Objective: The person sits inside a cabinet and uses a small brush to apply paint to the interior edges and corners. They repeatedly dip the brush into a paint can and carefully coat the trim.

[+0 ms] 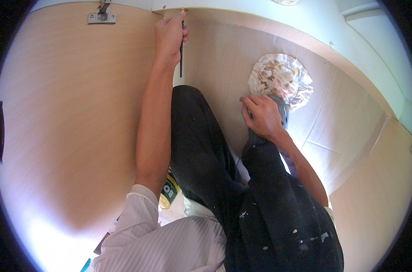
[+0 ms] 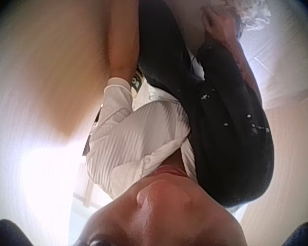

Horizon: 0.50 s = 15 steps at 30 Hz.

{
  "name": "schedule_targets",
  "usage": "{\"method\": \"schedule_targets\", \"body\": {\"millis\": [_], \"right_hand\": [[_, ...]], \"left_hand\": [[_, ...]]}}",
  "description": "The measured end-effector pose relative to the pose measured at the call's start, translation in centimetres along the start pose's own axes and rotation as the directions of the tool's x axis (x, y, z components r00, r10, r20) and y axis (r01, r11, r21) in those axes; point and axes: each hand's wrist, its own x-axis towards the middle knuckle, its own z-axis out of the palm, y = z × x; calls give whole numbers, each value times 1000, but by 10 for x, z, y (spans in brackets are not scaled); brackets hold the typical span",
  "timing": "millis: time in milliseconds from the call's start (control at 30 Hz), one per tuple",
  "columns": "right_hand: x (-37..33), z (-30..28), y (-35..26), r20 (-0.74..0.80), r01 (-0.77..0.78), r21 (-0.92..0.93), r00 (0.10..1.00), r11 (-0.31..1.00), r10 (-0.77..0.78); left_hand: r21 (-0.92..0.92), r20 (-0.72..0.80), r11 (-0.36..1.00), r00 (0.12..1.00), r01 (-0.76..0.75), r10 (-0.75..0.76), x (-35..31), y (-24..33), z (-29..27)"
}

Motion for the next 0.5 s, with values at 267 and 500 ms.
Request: {"method": "schedule_targets", "body": {"millis": [267,500], "right_hand": [[0,-2,0,15,0,-5,1000,1000,0],[0,-1,-1,-2,-16,10,1000,1000,16]], "left_hand": [[30,-5,1000,1000,-10,10,-3,0,6],[33,23,999,999,-32,32,-4,-2,9]]}}
